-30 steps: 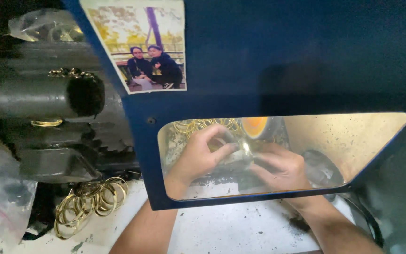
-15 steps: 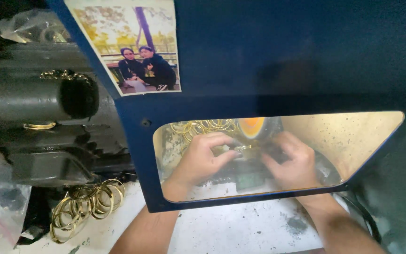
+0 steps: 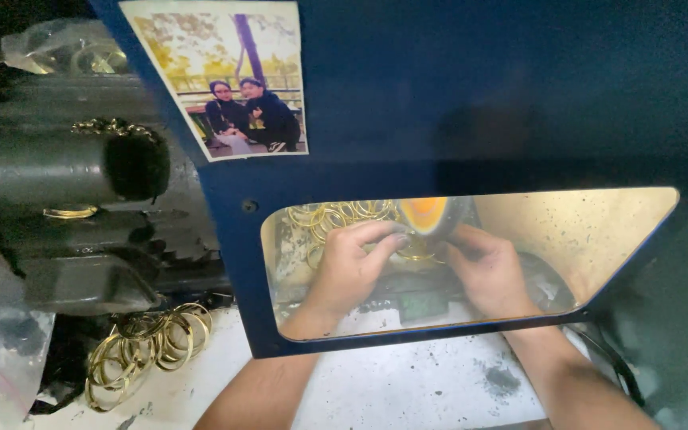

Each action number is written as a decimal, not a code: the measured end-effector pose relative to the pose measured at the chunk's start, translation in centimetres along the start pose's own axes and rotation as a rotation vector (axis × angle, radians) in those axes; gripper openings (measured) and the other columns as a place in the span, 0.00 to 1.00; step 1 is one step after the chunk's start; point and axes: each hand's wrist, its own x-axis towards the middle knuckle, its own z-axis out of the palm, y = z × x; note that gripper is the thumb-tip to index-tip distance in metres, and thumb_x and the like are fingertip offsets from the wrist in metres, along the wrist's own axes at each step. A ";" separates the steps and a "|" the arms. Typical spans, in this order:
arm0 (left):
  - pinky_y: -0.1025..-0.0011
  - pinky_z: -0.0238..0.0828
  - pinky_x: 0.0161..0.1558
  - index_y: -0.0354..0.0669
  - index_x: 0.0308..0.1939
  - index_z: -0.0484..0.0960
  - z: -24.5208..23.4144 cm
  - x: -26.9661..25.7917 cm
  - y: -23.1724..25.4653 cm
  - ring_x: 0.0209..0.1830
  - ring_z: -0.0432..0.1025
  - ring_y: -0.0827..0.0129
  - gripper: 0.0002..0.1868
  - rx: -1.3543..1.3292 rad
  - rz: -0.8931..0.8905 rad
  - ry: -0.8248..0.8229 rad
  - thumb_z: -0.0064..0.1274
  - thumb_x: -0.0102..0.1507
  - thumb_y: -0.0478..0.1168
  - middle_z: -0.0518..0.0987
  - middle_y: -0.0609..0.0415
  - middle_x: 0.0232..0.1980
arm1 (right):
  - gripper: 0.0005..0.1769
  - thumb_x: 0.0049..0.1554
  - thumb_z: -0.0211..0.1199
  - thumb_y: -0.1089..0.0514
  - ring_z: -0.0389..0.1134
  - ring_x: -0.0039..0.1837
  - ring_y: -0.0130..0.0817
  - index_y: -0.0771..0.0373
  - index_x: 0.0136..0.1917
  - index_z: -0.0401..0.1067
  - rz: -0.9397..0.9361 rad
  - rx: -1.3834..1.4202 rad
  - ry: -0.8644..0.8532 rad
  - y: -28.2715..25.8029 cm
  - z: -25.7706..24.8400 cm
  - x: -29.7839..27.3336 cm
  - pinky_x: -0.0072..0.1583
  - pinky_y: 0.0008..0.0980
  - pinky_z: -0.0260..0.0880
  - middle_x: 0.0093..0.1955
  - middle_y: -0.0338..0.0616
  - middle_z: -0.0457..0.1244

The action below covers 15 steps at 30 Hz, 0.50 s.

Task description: The person holds gold-colored metal rings against a rotating polishing wheel inside a blue machine. They repeatedly pick up rings, press them against the wheel, and place them back into the machine's tray. The process continues throughout the clip.

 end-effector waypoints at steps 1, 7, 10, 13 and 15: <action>0.65 0.79 0.45 0.45 0.42 0.89 -0.2 0.1 0.3 0.41 0.83 0.59 0.06 0.000 0.000 0.001 0.60 0.64 0.39 0.87 0.51 0.36 | 0.09 0.54 0.71 0.63 0.73 0.58 0.35 0.60 0.51 0.83 -0.001 -0.001 -0.001 -0.6 0.3 0.0 0.62 0.43 0.71 0.48 0.47 0.74; 0.66 0.78 0.43 0.45 0.39 0.90 -0.6 -0.3 0.2 0.36 0.83 0.59 0.04 -0.025 0.016 0.075 0.60 0.64 0.36 0.86 0.51 0.31 | 0.09 0.57 0.69 0.61 0.73 0.61 0.41 0.61 0.52 0.83 0.057 -0.028 -0.024 -0.6 1.0 -0.3 0.65 0.48 0.70 0.49 0.49 0.74; 0.65 0.78 0.42 0.46 0.39 0.89 -1.2 -0.5 0.4 0.37 0.83 0.59 0.03 -0.015 0.035 0.083 0.61 0.63 0.37 0.86 0.50 0.31 | 0.07 0.59 0.67 0.62 0.73 0.61 0.42 0.62 0.51 0.82 0.057 -0.033 0.012 -1.2 1.6 -0.6 0.65 0.49 0.70 0.48 0.51 0.74; 0.64 0.78 0.44 0.43 0.41 0.89 -2.3 0.1 1.9 0.36 0.82 0.59 0.04 -0.044 0.012 0.023 0.62 0.62 0.34 0.87 0.47 0.33 | 0.08 0.57 0.68 0.63 0.73 0.61 0.45 0.62 0.52 0.82 0.051 -0.037 0.034 -1.4 1.4 -0.7 0.64 0.51 0.70 0.48 0.52 0.74; 0.61 0.78 0.47 0.42 0.42 0.88 -3.0 0.3 3.0 0.40 0.82 0.53 0.07 -0.071 0.076 -0.117 0.61 0.60 0.31 0.86 0.45 0.37 | 0.07 0.50 0.69 0.71 0.70 0.41 0.37 0.63 0.42 0.80 -0.358 -0.111 0.119 -1.1 0.7 -1.3 0.49 0.37 0.73 0.40 0.48 0.68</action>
